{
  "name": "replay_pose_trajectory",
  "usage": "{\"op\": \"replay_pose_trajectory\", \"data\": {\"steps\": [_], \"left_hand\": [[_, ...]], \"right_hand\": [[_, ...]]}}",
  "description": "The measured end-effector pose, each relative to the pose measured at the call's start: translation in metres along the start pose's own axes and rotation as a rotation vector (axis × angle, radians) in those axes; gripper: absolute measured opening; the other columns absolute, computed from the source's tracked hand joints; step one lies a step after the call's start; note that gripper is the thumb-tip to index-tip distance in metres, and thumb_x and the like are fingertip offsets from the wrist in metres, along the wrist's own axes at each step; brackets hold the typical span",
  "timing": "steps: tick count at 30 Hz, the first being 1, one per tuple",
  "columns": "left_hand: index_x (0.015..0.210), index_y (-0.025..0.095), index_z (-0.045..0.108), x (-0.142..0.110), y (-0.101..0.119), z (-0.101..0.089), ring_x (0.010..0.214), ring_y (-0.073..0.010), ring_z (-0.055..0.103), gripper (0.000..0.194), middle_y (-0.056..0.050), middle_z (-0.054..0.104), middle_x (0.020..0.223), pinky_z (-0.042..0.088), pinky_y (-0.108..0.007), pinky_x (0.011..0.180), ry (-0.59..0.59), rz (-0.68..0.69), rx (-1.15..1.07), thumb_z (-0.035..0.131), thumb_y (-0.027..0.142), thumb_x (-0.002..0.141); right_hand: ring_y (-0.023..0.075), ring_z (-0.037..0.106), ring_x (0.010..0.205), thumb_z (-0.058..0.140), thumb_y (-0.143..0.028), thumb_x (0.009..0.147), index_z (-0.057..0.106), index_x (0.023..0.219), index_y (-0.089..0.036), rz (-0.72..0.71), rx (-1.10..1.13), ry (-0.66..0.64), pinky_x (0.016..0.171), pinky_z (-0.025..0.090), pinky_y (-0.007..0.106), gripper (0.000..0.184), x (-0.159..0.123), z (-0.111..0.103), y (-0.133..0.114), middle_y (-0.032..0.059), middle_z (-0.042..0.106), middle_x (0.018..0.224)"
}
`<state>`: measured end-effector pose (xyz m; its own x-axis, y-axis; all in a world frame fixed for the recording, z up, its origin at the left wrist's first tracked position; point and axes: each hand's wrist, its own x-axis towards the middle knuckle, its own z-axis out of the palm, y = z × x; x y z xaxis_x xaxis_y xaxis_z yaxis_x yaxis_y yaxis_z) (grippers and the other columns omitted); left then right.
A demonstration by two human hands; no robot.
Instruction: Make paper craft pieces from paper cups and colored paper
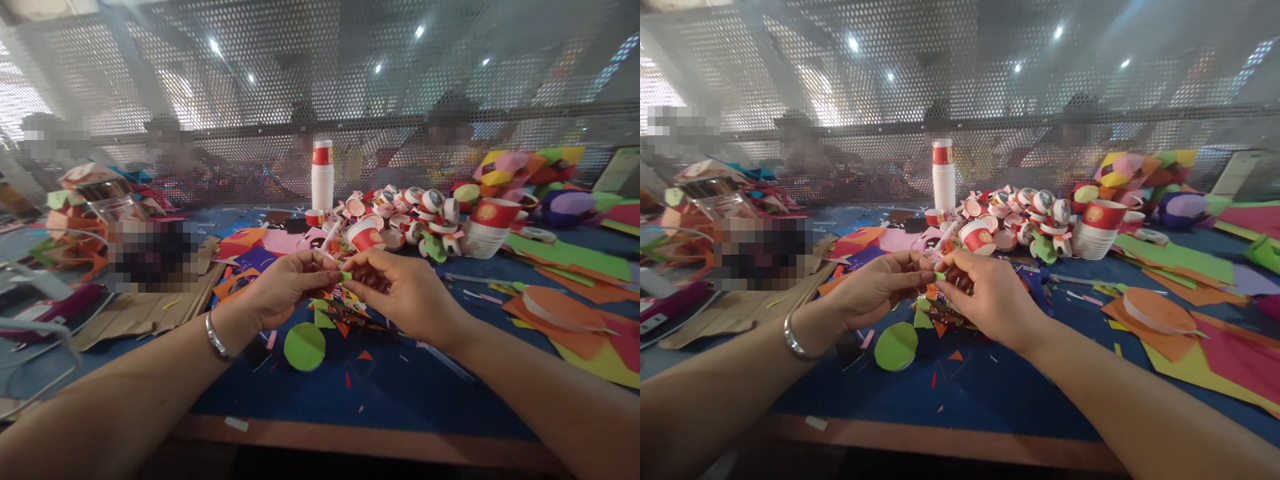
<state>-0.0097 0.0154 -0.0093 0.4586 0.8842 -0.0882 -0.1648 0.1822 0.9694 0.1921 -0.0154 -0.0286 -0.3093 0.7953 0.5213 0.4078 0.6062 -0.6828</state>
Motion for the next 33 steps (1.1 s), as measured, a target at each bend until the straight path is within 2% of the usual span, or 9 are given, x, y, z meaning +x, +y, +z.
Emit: {"op": "replay_pose_trajectory", "data": {"steps": [4,12,16,27,33], "left_hand": [[0.079,0.011,0.068,0.0016,-0.0002,-0.0009,0.072,-0.0075,0.063,0.021,0.002,0.067,0.077,0.048,-0.022,0.076,-0.012,0.048,0.006,0.086,0.011,0.07],[0.08,0.012,0.067,0.0014,-0.0028,-0.0018,0.07,-0.008,0.062,0.02,0.002,0.067,0.075,0.048,-0.023,0.071,-0.032,0.122,0.07,0.085,0.017,0.073],[0.08,0.011,0.068,-0.0004,-0.003,0.0012,0.069,-0.0078,0.061,0.021,0.002,0.065,0.075,0.048,-0.022,0.07,-0.055,0.134,0.095,0.086,0.018,0.073],[0.081,0.013,0.066,-0.0032,0.0032,-0.0025,0.069,-0.0094,0.065,0.022,0.0,0.068,0.075,0.048,-0.023,0.07,-0.207,-0.023,0.101,0.079,0.03,0.084],[0.079,0.013,0.069,-0.0019,0.0047,-0.0049,0.068,-0.0092,0.067,0.017,0.001,0.068,0.074,0.05,-0.022,0.07,-0.26,-0.064,0.097,0.081,0.026,0.081]], "right_hand": [[0.0137,0.065,0.07,0.068,-0.024,0.091,0.068,0.105,-0.016,-0.004,0.01,0.01,0.065,0.053,0.026,0.016,0.0002,0.0,-0.0021,0.004,0.072,0.087],[0.0138,0.068,0.072,0.07,-0.027,0.089,0.069,0.101,-0.019,0.123,0.162,0.046,0.066,0.055,0.026,0.015,0.0038,0.0019,-0.0035,0.0031,0.074,0.088],[0.0129,0.066,0.069,0.07,-0.025,0.089,0.069,0.097,-0.019,0.129,0.206,0.038,0.063,0.055,0.026,0.011,0.004,0.0013,-0.0065,0.0026,0.073,0.087],[0.0133,0.062,0.069,0.068,-0.024,0.09,0.068,0.098,-0.02,0.103,0.165,-0.001,0.062,0.051,0.027,0.009,0.0012,0.0003,-0.0036,0.002,0.072,0.086],[0.0124,0.063,0.068,0.068,-0.02,0.089,0.068,0.102,-0.02,0.058,0.109,0.005,0.062,0.052,0.025,0.013,0.0013,-0.0003,-0.0055,0.0012,0.072,0.088]]}}
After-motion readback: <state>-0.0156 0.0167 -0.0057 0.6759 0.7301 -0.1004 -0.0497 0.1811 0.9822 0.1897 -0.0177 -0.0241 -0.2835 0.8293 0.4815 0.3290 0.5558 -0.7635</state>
